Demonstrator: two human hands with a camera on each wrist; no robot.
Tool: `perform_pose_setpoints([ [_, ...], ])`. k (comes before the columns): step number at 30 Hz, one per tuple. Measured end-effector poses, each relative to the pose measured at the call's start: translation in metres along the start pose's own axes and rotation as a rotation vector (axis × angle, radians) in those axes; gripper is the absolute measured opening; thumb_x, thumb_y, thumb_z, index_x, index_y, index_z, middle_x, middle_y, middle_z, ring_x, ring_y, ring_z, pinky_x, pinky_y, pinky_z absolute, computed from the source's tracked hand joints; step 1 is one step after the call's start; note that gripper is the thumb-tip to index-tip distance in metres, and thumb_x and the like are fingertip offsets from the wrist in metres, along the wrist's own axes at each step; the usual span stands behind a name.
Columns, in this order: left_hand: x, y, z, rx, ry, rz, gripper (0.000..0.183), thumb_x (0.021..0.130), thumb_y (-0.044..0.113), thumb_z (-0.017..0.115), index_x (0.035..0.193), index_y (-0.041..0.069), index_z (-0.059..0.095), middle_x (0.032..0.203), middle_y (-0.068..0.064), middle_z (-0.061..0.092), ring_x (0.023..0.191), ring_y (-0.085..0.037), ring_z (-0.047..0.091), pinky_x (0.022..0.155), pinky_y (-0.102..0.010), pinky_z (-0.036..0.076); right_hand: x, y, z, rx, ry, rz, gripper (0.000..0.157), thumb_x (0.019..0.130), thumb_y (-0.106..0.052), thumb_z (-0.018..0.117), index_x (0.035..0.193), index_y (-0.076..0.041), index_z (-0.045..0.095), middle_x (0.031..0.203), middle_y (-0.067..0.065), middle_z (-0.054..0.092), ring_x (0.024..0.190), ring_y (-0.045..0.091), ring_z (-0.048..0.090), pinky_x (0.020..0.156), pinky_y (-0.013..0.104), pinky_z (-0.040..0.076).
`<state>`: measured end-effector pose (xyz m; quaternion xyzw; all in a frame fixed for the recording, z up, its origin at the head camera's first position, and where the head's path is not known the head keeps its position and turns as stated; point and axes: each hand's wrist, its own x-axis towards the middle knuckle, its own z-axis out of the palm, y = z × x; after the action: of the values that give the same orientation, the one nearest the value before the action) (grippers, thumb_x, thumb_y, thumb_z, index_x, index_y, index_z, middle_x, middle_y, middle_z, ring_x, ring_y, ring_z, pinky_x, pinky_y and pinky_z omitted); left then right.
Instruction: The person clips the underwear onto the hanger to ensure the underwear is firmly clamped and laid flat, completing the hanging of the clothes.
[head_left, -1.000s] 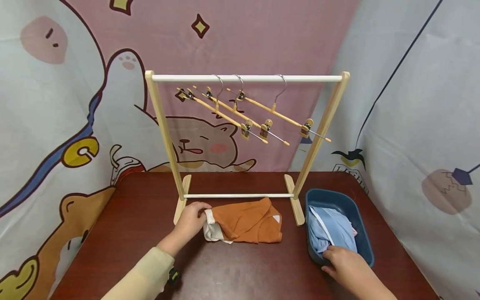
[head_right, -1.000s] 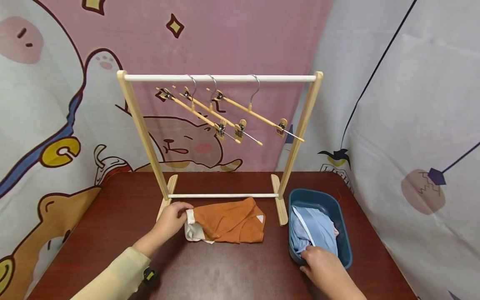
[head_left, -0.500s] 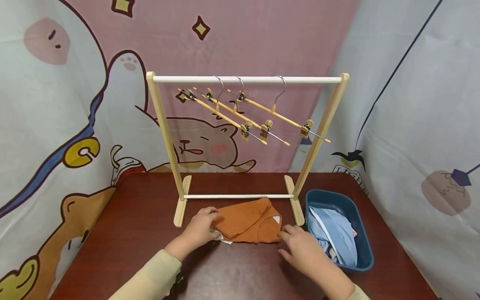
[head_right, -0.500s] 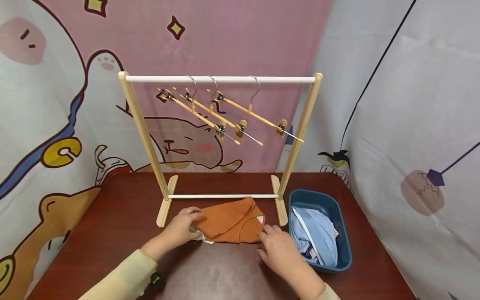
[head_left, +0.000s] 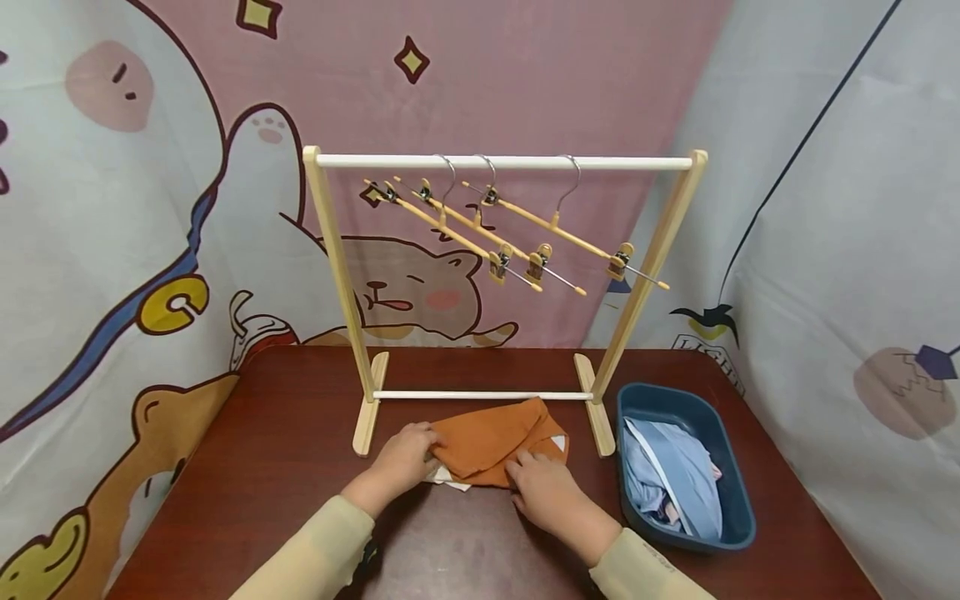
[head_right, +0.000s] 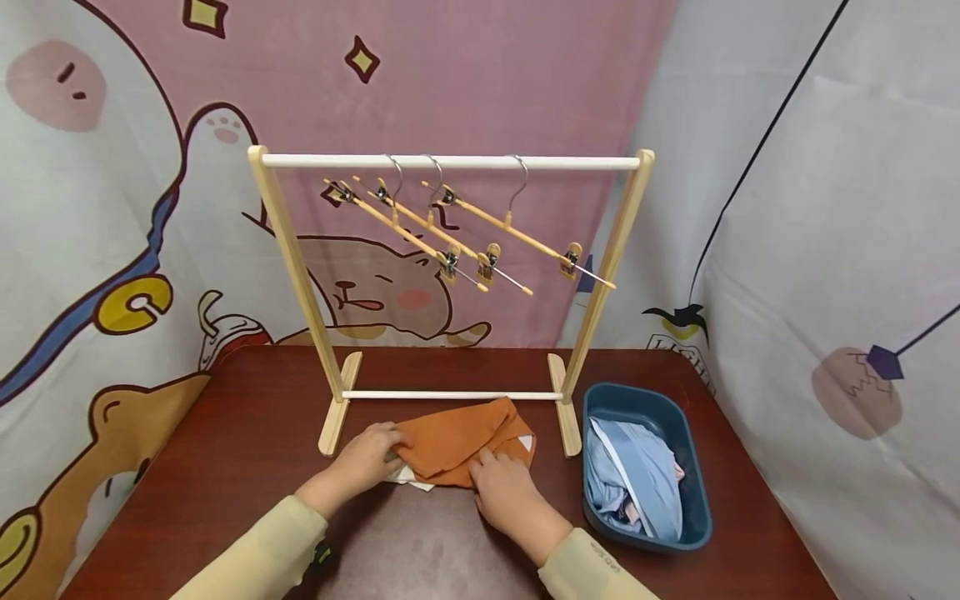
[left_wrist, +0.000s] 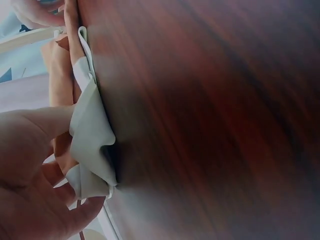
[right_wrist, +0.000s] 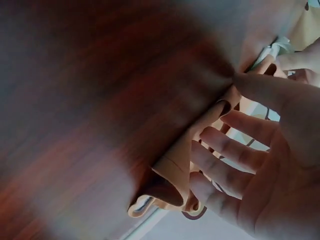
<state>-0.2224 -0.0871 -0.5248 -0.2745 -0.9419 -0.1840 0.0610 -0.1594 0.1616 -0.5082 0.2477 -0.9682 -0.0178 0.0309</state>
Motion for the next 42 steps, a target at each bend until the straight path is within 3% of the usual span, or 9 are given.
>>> perform_pose_setpoints([
  [4, 0.000, -0.002, -0.002, -0.016, 0.013, -0.046, 0.008, 0.078, 0.014, 0.075, 0.085, 0.015, 0.072, 0.089, 0.001, 0.067, 0.087, -0.019, 0.064, 0.075, -0.034, 0.051, 0.006, 0.001, 0.004, -0.037, 0.031, 0.012, 0.028, 0.078, -0.031, 0.075, 0.100, -0.016, 0.066, 0.094, 0.003, 0.059, 0.078, 0.024, 0.061, 0.058, 0.038, 0.049],
  [8, 0.002, -0.006, -0.009, -0.081, 0.053, -0.096, 0.004, 0.083, 0.017, 0.072, 0.081, 0.014, 0.069, 0.077, 0.004, 0.065, 0.071, -0.012, 0.061, 0.064, -0.030, 0.048, 0.008, 0.002, 0.004, -0.061, 0.048, 0.006, 0.023, 0.078, -0.027, 0.074, 0.098, -0.017, 0.067, 0.091, 0.002, 0.059, 0.073, 0.023, 0.060, 0.057, 0.036, 0.048],
  [13, 0.004, -0.017, -0.019, -0.180, 0.145, -0.223, 0.006, 0.085, 0.009, 0.068, 0.079, 0.011, 0.065, 0.069, 0.002, 0.062, 0.062, -0.010, 0.053, 0.056, -0.026, 0.043, 0.003, 0.006, 0.003, -0.068, 0.051, 0.006, 0.014, 0.081, -0.014, 0.067, 0.094, -0.018, 0.069, 0.089, 0.002, 0.059, 0.072, 0.022, 0.060, 0.056, 0.037, 0.049],
  [19, 0.003, -0.030, -0.025, -0.234, 0.180, -0.393, 0.004, 0.085, 0.009, 0.068, 0.083, 0.005, 0.069, 0.075, -0.004, 0.067, 0.068, -0.014, 0.060, 0.061, -0.030, 0.047, -0.006, 0.011, -0.003, -0.040, 0.003, 0.027, 0.010, 0.079, -0.011, 0.066, 0.083, -0.019, 0.067, 0.083, 0.000, 0.056, 0.068, 0.022, 0.058, 0.054, 0.038, 0.049],
  [22, 0.003, -0.033, -0.024, -0.247, 0.159, -0.403, 0.005, 0.085, 0.011, 0.068, 0.083, 0.007, 0.069, 0.074, -0.002, 0.067, 0.068, -0.014, 0.060, 0.061, -0.030, 0.047, -0.008, 0.013, -0.007, 0.009, -0.009, 0.008, 0.007, 0.076, -0.015, 0.071, 0.077, -0.018, 0.065, 0.079, -0.001, 0.054, 0.064, 0.020, 0.057, 0.050, 0.038, 0.047],
  [27, 0.004, -0.029, -0.023, -0.241, 0.113, -0.401, 0.005, 0.086, 0.016, 0.068, 0.085, 0.012, 0.067, 0.076, 0.001, 0.066, 0.068, -0.012, 0.059, 0.062, -0.030, 0.046, -0.003, 0.012, -0.017, 0.057, -0.049, -0.006, 0.021, 0.070, -0.028, 0.079, 0.073, -0.019, 0.060, 0.074, -0.003, 0.054, 0.067, 0.017, 0.058, 0.053, 0.038, 0.047],
  [34, 0.003, -0.023, -0.026, -0.201, -0.011, -0.414, 0.007, 0.086, 0.018, 0.068, 0.082, 0.014, 0.065, 0.071, 0.003, 0.058, 0.066, -0.013, 0.050, 0.060, -0.029, 0.040, 0.012, 0.008, -0.019, 0.061, -0.029, 0.031, 0.029, 0.073, -0.032, 0.077, 0.092, -0.014, 0.064, 0.089, 0.003, 0.062, 0.080, 0.025, 0.063, 0.065, 0.041, 0.051],
  [38, 0.004, -0.020, -0.025, -0.214, -0.011, -0.365, 0.009, 0.087, 0.018, 0.068, 0.080, 0.015, 0.063, 0.070, 0.003, 0.056, 0.065, -0.013, 0.048, 0.058, -0.028, 0.038, 0.020, 0.006, -0.021, 0.068, 0.004, 0.028, 0.043, 0.074, -0.040, 0.077, 0.105, -0.012, 0.065, 0.103, 0.005, 0.062, 0.092, 0.027, 0.062, 0.071, 0.042, 0.052],
  [42, 0.006, -0.021, -0.024, -0.179, 0.021, -0.402, 0.006, 0.086, 0.019, 0.068, 0.081, 0.016, 0.065, 0.074, 0.004, 0.062, 0.064, -0.012, 0.052, 0.056, -0.028, 0.039, 0.020, 0.001, -0.021, 0.054, -0.014, -0.053, 0.049, 0.071, -0.050, 0.077, 0.103, -0.015, 0.066, 0.103, 0.003, 0.059, 0.094, 0.024, 0.059, 0.073, 0.041, 0.051],
])
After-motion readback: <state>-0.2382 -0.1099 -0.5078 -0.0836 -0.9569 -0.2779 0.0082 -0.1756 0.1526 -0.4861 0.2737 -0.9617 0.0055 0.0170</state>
